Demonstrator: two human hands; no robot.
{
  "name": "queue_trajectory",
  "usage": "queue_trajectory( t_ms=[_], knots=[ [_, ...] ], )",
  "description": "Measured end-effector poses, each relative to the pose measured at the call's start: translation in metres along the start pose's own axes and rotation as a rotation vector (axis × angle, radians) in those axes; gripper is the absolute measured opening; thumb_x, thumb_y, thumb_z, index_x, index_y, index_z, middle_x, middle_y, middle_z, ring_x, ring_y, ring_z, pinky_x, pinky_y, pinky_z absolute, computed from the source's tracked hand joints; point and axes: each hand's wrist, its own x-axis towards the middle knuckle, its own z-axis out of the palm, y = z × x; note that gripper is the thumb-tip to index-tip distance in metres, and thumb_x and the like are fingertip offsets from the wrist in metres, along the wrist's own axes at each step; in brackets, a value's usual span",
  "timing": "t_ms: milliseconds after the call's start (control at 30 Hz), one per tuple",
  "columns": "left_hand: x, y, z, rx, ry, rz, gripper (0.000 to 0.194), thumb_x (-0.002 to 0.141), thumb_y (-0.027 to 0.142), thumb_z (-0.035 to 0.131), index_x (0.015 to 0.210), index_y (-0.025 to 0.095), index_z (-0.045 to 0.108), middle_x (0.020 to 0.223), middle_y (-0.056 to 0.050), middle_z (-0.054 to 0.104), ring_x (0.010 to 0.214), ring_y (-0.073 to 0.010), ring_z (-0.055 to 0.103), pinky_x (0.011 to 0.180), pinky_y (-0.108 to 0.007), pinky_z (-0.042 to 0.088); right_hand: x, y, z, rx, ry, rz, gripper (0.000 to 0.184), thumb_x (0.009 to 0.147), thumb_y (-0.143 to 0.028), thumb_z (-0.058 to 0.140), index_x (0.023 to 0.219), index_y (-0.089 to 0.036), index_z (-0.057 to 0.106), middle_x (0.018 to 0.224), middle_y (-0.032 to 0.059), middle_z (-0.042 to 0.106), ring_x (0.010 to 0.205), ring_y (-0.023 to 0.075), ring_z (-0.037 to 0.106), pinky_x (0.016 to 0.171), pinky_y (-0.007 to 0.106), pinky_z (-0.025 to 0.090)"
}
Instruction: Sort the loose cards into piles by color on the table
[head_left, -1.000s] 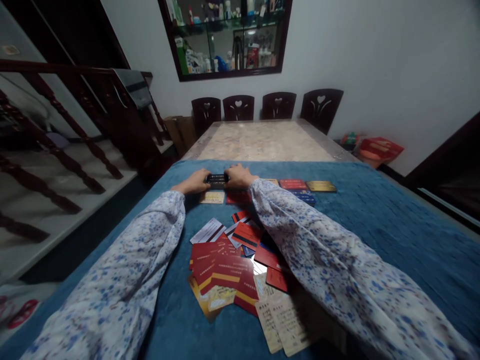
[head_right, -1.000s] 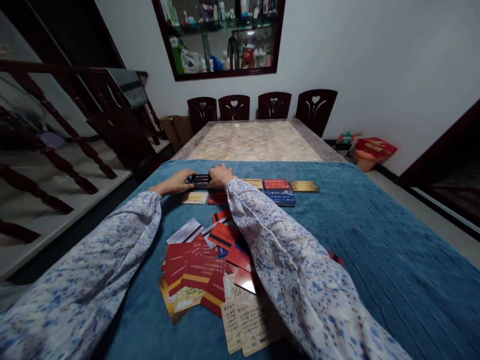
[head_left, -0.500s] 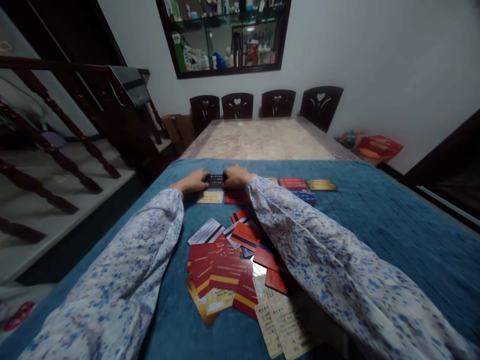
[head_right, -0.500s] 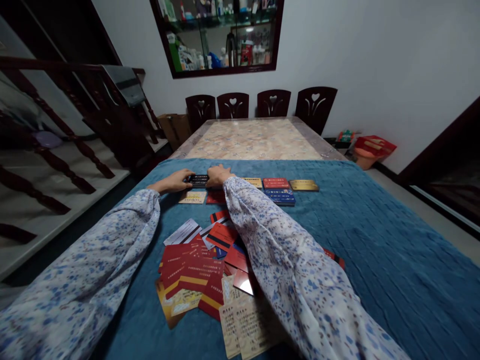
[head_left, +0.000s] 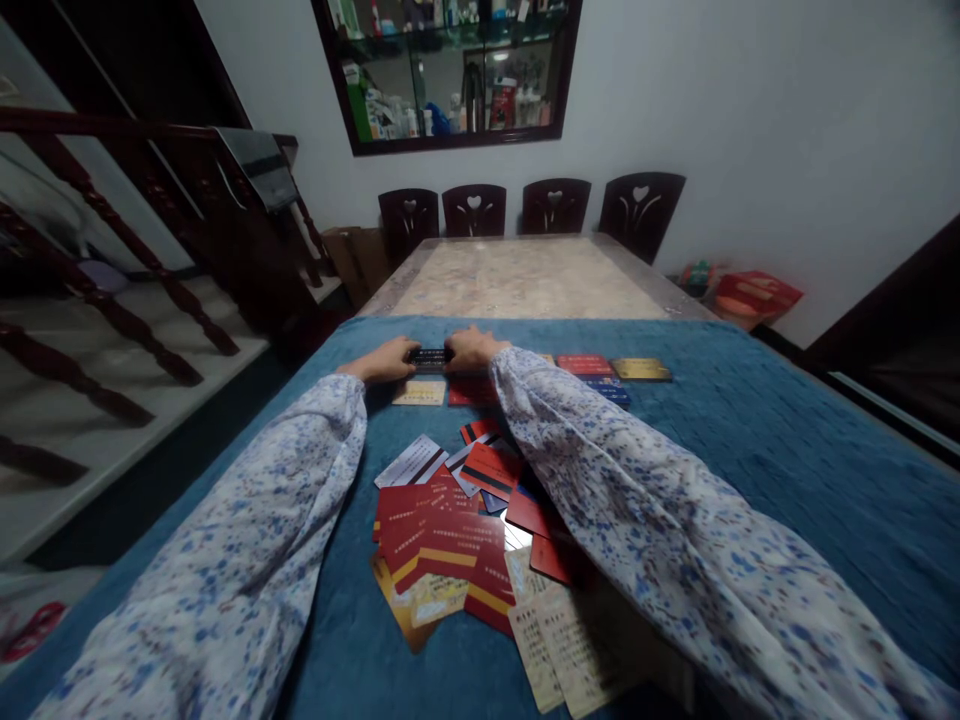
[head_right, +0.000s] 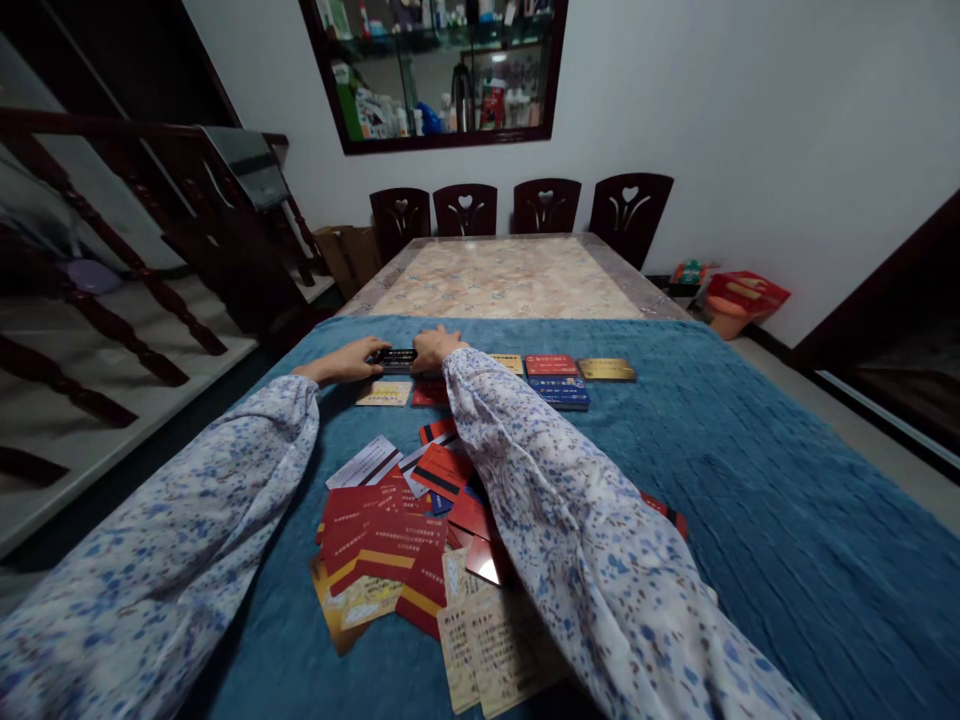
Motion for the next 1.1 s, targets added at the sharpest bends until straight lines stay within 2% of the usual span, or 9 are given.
queue_trajectory(
  t_ms=[267, 400, 533, 667, 800, 1100],
  knots=[
    [-0.010, -0.002, 0.002, -0.031, 0.067, 0.000, 0.059, 0.078, 0.026, 0.059, 0.135, 0.012, 0.060, 0.137, -0.014, 0.063, 0.128, -0.0309, 0.057, 0.113, -0.039, 0.045, -0.005, 0.004, -0.003, -0.005, 0.034, 0.011, 0.055, 0.088, -0.047, 0.066, 0.137, -0.023, 0.062, 0.150, 0.0148, 0.055, 0.139, 0.0400, 0.043, 0.108, 0.056, 0.042],
    [-0.015, 0.000, 0.004, -0.044, 0.177, 0.013, 0.053, 0.081, 0.027, 0.056, 0.131, 0.013, 0.063, 0.134, -0.014, 0.063, 0.127, -0.0306, 0.057, 0.114, -0.042, 0.044, -0.011, 0.010, -0.003, -0.006, 0.118, -0.015, 0.052, 0.093, -0.044, 0.062, 0.140, -0.022, 0.060, 0.148, 0.0154, 0.056, 0.138, 0.0386, 0.042, 0.107, 0.057, 0.041],
    [-0.020, 0.009, 0.006, -0.078, 0.311, 0.050, 0.043, 0.084, 0.025, 0.053, 0.122, 0.011, 0.066, 0.123, -0.015, 0.067, 0.117, -0.0290, 0.061, 0.109, -0.044, 0.048, -0.022, 0.015, -0.006, -0.013, 0.208, -0.041, 0.044, 0.096, -0.038, 0.059, 0.137, -0.023, 0.063, 0.136, 0.0146, 0.065, 0.133, 0.0351, 0.048, 0.103, 0.052, 0.043],
    [-0.025, 0.023, 0.005, -0.123, 0.404, 0.080, 0.027, 0.087, 0.023, 0.053, 0.104, 0.013, 0.070, 0.107, -0.013, 0.070, 0.104, -0.0264, 0.063, 0.100, -0.042, 0.051, -0.036, 0.019, -0.008, -0.034, 0.269, -0.055, 0.031, 0.093, -0.025, 0.058, 0.120, -0.023, 0.072, 0.125, 0.0127, 0.070, 0.124, 0.0322, 0.054, 0.097, 0.045, 0.044],
    [-0.030, 0.042, 0.004, -0.141, 0.443, 0.087, 0.019, 0.089, 0.023, 0.051, 0.093, 0.016, 0.069, 0.097, -0.010, 0.070, 0.094, -0.0235, 0.064, 0.092, -0.038, 0.052, -0.051, 0.023, -0.010, -0.038, 0.287, -0.058, 0.031, 0.087, -0.014, 0.056, 0.109, -0.023, 0.075, 0.114, 0.0088, 0.076, 0.116, 0.0290, 0.060, 0.092, 0.040, 0.043],
    [-0.043, 0.095, 0.011, -0.188, 0.476, 0.190, 0.019, 0.090, 0.021, 0.049, 0.085, 0.017, 0.067, 0.087, -0.009, 0.068, 0.084, -0.0223, 0.061, 0.080, -0.035, 0.051, -0.101, 0.033, -0.008, -0.065, 0.293, -0.039, 0.030, 0.091, -0.017, 0.053, 0.109, -0.022, 0.076, 0.116, 0.0090, 0.075, 0.114, 0.0275, 0.061, 0.085, 0.035, 0.039]
  ],
)
